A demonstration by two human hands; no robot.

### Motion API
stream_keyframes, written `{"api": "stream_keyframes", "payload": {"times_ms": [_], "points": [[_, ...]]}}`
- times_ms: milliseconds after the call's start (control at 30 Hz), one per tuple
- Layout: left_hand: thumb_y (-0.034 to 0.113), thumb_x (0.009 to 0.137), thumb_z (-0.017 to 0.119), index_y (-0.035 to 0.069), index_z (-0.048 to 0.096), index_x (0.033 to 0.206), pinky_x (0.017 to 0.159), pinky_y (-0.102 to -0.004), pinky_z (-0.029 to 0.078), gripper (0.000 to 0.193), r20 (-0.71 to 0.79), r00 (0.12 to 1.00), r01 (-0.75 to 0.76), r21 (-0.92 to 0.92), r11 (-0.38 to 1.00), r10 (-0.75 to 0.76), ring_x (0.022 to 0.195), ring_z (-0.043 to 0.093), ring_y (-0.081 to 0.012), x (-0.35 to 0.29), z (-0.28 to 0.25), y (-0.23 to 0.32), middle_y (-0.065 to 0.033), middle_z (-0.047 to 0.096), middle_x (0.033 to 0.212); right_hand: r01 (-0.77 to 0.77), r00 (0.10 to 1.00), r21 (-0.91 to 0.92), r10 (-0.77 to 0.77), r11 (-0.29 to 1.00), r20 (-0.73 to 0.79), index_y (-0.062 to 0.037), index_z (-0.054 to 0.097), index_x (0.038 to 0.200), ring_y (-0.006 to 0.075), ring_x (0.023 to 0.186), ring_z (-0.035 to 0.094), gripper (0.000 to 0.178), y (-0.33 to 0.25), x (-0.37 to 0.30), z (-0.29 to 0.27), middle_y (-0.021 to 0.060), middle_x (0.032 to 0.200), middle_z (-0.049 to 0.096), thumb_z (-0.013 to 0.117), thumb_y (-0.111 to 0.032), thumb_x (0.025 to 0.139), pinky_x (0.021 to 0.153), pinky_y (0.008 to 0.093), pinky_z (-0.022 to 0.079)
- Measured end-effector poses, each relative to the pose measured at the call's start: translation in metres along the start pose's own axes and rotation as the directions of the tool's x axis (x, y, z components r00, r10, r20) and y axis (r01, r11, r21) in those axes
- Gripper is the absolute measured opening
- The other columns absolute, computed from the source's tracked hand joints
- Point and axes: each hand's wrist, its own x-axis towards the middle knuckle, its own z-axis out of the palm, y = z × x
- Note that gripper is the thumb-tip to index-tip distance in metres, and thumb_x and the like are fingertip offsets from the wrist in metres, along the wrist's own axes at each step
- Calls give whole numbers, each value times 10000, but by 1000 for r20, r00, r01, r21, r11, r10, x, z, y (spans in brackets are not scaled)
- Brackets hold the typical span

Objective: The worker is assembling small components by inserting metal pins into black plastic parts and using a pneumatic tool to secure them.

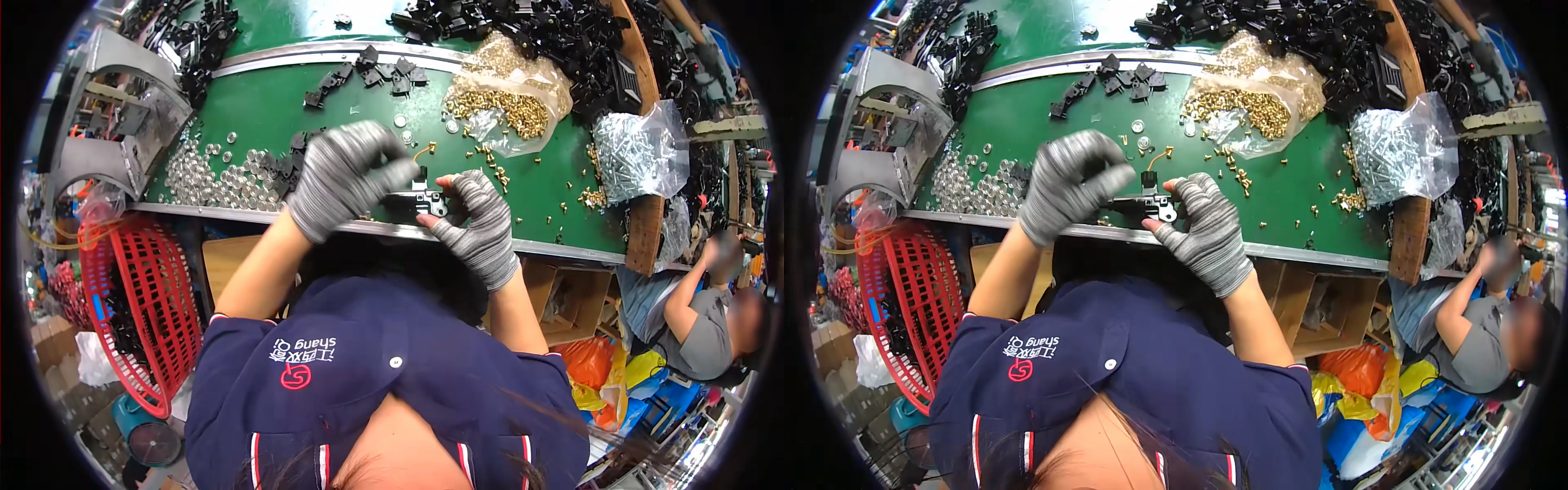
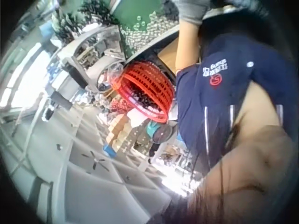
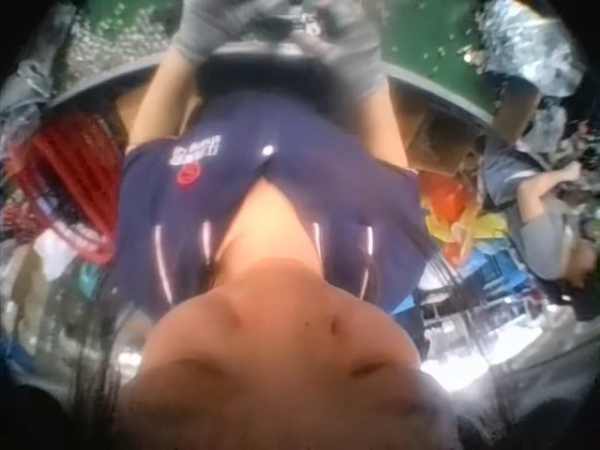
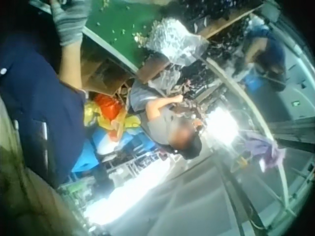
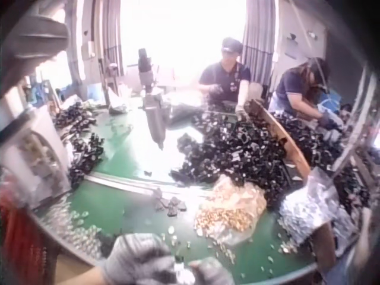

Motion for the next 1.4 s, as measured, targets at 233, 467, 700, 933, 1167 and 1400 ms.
{"api": "stream_keyframes", "payload": {"times_ms": [233, 467, 700, 933, 1167, 1400], "points": [[180, 756, 794, 79, 699, 856, 633, -381, 538, 171, 133, 948, -319, 367, 874, 290, 750, 653, -273, -11, 39, -2, -71, 682, 879, -132, 991, 72, 130, 989, 34, -24, 634, 1077, 244, 781, 604, 421, 3, -10, 5, 123, 941, 597, 812, -116, 707, 704, 344, 521], [178, 727, 810, 79, 726, 935, 661, -376, 555, 245, 178, 937, -343, 307, 888, 301, 796, 670, -283, -24, 34, -6, -75, 686, 955, -112, 994, 91, 111, 990, 20, -23, 639, 1062, 240, 751, 601, 399, 8, -16, 10, 113, 916, 596, 812, -111, 713, 683, 343, 516], [74, 695, 800, 82, 724, 945, 693, -380, 551, 261, -176, 917, -319, 220, 922, 359, 807, 659, -282, -38, 58, -24, -87, 676, 955, -146, 989, 141, 143, 979, 28, -14, 671, 1035, 174, 691, 612, 285, 0, -8, 4, 73, 859, 634, 779, -102, 786, 629, 313, 511], [31, 696, 787, 54, 699, 923, 702, -368, 547, 244, -178, 935, -293, 93, 952, 305, 829, 671, -283, -41, 59, -29, -101, 680, 961, -647, 754, 570, 537, 506, 378, 27, 715, 943, 64, 485, 555, 106, -9, 15, -13, 65, 713, 673, 698, -62, 887, 421, 186, 425], [64, 687, 788, 74, 692, 894, 661, -384, 536, 228, -201, 890, -392, 118, 912, 408, 777, 654, -289, -39, 60, -38, -82, 672, 932, -725, 677, 527, 598, 443, 429, 22, 713, 939, 55, 487, 559, 96, -7, 20, -13, 42, 704, 672, 698, -67, 906, 421, 178, 421], [77, 688, 773, 74, 691, 874, 637, -395, 534, 204, -266, 839, -445, 167, 880, 474, 760, 654, -284, -40, 66, -42, -82, 682, 950, -679, 734, 405, 579, 612, 356, 13, 707, 1007, 34, 519, 543, 147, -17, 19, -11, 17, 703, 659, 724, -72, 888, 467, 186, 418]]}}
